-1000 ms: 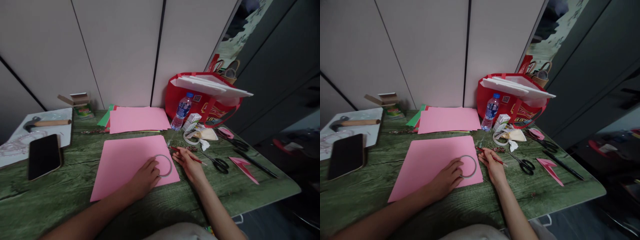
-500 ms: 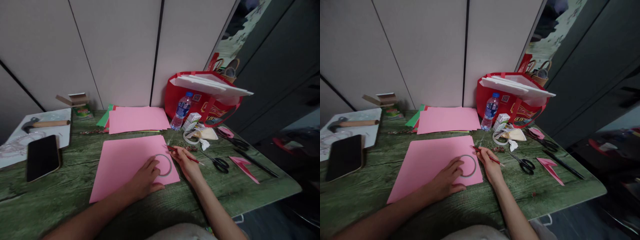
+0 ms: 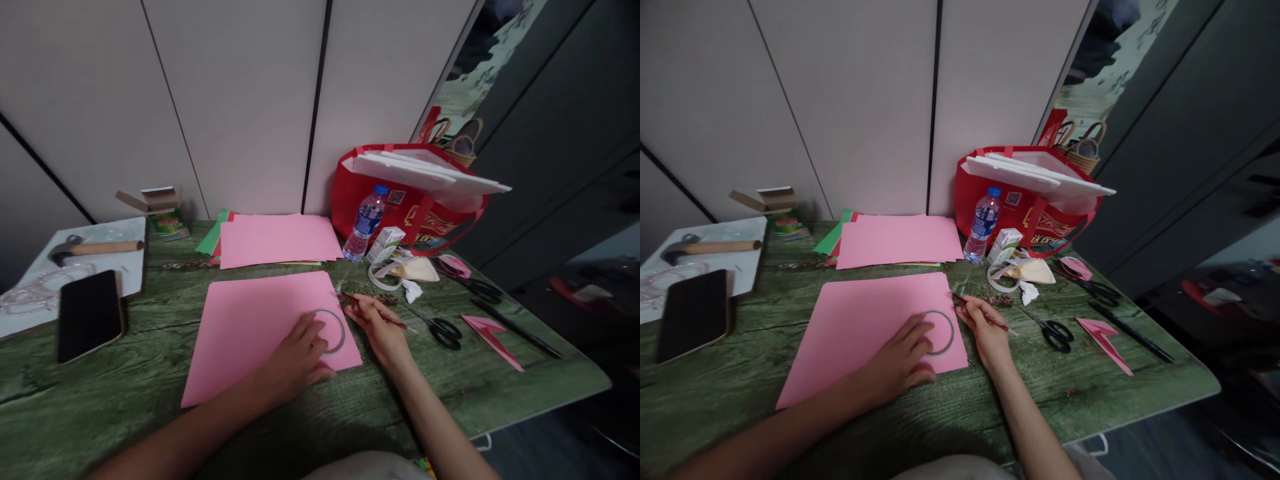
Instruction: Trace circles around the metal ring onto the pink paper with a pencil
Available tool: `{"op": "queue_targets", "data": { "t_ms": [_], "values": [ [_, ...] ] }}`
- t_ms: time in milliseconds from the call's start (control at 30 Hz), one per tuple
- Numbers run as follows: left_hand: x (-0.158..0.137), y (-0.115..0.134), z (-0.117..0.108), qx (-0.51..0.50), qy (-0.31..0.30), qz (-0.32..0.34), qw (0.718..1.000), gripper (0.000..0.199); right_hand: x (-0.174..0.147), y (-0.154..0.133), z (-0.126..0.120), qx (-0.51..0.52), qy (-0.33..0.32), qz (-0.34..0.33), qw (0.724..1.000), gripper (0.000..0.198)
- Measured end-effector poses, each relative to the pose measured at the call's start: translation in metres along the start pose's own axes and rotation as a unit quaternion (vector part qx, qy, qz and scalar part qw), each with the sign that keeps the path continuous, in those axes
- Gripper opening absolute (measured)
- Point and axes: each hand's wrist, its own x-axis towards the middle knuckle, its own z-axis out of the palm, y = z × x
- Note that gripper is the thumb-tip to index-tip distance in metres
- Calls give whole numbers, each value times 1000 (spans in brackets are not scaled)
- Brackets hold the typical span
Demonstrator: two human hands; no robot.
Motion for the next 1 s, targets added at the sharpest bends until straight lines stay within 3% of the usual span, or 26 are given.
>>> {"op": "queue_targets", "data": {
  "t_ms": [100,233,400,667,900,1000],
  "values": [
    [7,2,0,24,5,13,1000,16,10,-7,0,-47,-6,-7,999,35],
    [20,-2,3,11,-24,36,999,29,29,-14,10,-171,-90,-32,981,39],
    [29,-12,17,1,-41,79,996,30,45,-6,33,-319,-207,-90,921,39],
    [25,-13,20,-54,-49,64,995,31,43,3,66,-437,-345,-140,819,24],
    [22,-12,20,-63,-82,43,994,40,37,-3,79,-517,-416,-131,737,18],
    [22,-12,20,-56,-93,39,993,40,35,-5,82,-539,-428,-128,714,17]
  ]
}}
